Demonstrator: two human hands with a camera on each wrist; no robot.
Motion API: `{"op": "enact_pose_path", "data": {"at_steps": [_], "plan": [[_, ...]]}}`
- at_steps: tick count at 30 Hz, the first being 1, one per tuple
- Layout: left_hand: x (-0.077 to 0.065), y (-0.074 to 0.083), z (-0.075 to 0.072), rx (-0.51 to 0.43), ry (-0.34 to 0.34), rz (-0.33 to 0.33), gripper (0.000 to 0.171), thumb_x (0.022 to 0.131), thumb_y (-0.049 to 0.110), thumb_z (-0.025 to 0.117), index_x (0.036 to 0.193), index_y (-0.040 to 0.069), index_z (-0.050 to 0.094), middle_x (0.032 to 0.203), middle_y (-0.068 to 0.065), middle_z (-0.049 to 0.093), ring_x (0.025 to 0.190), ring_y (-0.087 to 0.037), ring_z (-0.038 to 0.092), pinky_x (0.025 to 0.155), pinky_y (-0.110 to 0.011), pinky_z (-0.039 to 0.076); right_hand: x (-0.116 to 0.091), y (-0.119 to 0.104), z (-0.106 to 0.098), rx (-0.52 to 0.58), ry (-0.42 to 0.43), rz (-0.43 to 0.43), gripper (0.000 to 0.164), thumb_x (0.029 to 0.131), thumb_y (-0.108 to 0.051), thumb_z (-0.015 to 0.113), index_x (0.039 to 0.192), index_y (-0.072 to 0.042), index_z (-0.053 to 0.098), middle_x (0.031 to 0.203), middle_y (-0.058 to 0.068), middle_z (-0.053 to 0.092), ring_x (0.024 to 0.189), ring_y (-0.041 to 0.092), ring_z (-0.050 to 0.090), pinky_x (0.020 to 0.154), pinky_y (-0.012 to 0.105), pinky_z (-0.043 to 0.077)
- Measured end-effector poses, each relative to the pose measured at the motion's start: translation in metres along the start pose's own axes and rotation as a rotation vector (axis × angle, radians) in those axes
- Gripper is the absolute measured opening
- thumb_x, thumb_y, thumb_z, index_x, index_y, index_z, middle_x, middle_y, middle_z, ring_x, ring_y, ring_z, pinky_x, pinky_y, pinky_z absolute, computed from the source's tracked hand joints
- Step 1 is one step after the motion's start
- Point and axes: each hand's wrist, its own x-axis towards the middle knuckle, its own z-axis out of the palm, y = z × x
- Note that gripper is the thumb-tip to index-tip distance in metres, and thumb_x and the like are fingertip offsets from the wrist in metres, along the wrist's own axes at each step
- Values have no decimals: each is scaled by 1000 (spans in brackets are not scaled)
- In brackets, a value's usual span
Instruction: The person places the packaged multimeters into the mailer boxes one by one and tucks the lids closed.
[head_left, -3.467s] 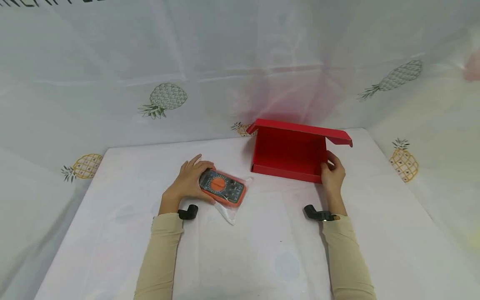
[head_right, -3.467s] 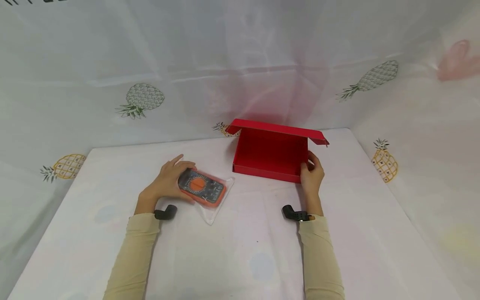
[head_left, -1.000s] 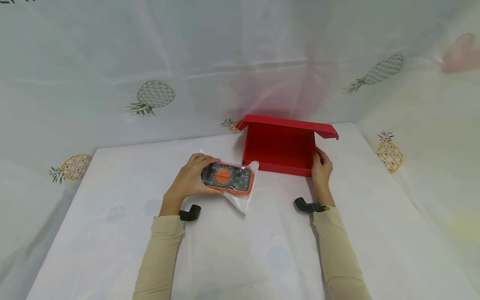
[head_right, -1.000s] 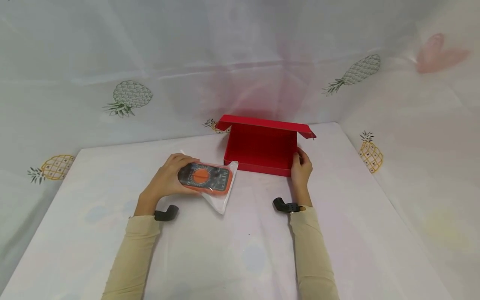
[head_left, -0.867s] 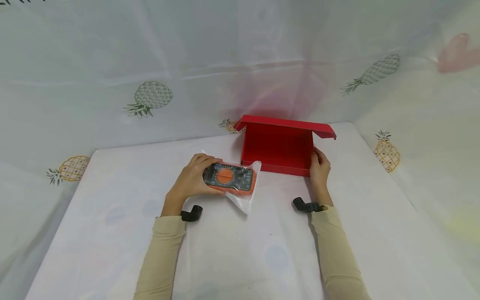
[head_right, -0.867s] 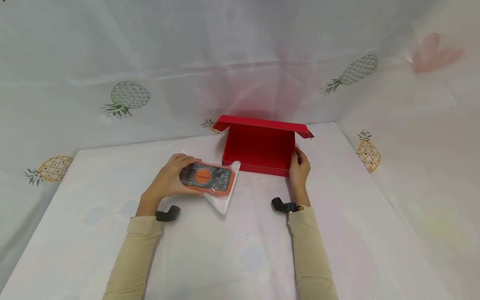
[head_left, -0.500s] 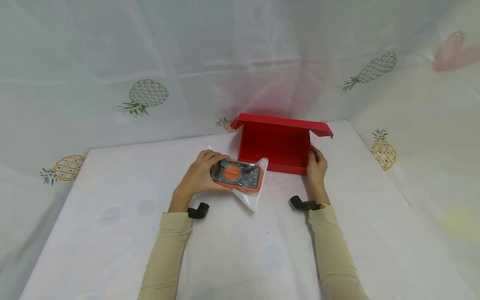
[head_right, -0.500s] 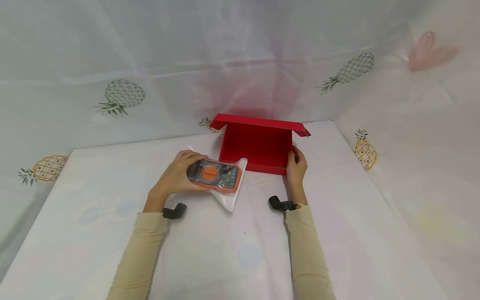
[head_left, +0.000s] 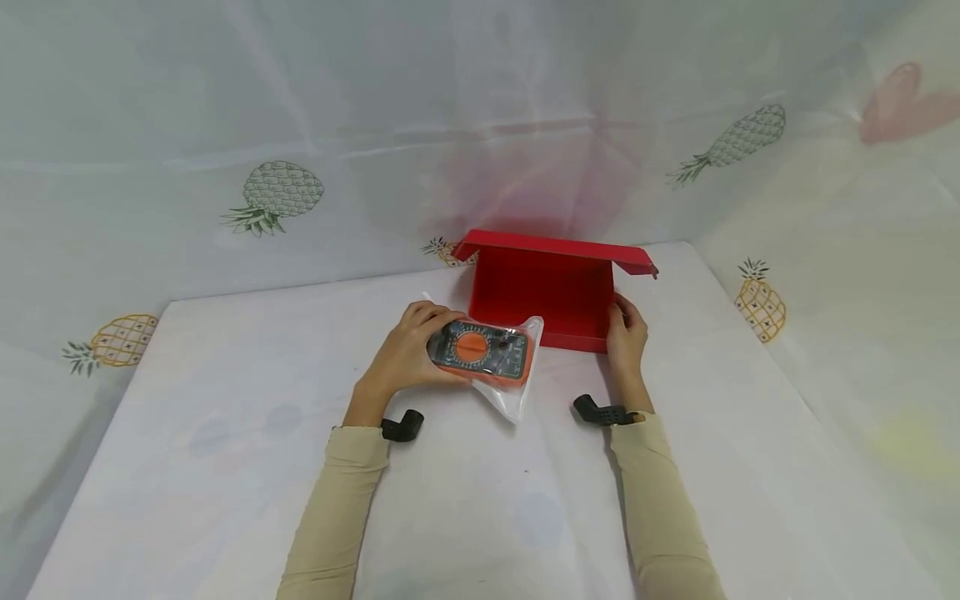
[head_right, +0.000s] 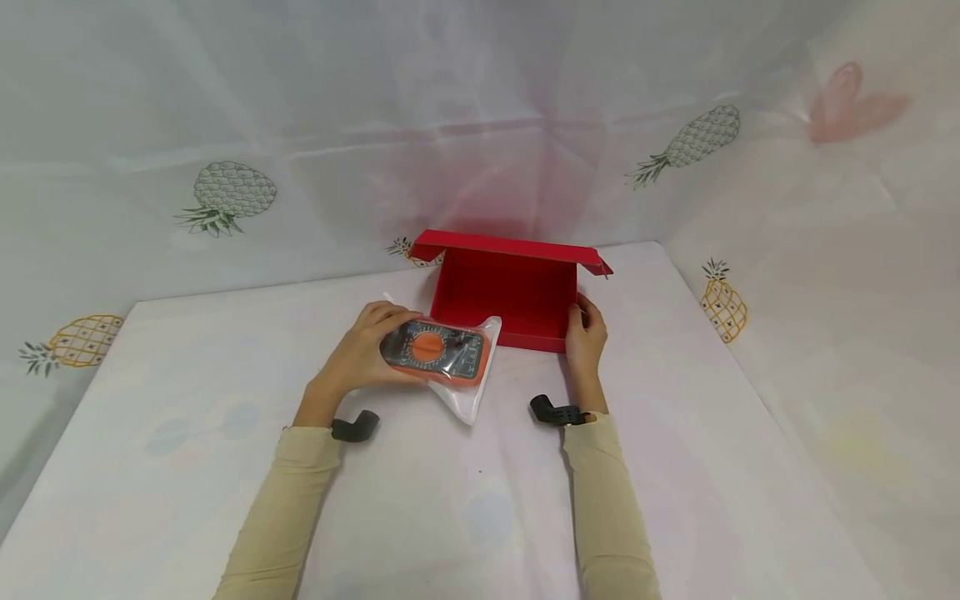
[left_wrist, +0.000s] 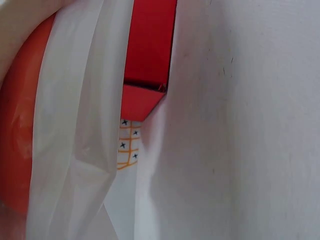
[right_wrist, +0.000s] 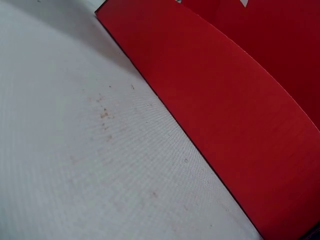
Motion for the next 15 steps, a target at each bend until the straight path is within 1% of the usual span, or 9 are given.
{"op": "enact_pose_path", "data": {"at_steps": [5, 10, 15], "plan": [[5, 2, 3, 4, 12, 22, 92, 54, 54, 92, 133, 19, 59, 127, -6, 54, 124, -25, 39, 97, -48, 49, 0, -1, -1, 8, -7, -2, 41, 102, -21, 43, 138, -4, 53, 138, 16, 55, 121, 28, 50, 106, 43, 41], [8, 4, 7, 9, 46, 38, 93, 54, 52, 92, 132, 14, 60, 127, -8, 55, 124, -26, 40, 98, -48, 47, 0, -1, -1, 16, -8, -9, 41, 102, -19, 42, 137, -3, 54, 137, 17, 55, 122, 29, 51, 106, 44, 41], [12, 6, 11, 7, 78, 63, 93, 52, 51, 93, 132, 15, 60, 126, -9, 55, 124, -28, 40, 98, -49, 46, -1, 1, -1, 12, -18, -20, 42, 102, -21, 43, 139, -4, 52, 139, 16, 54, 122, 29, 51, 106, 45, 42]]}}
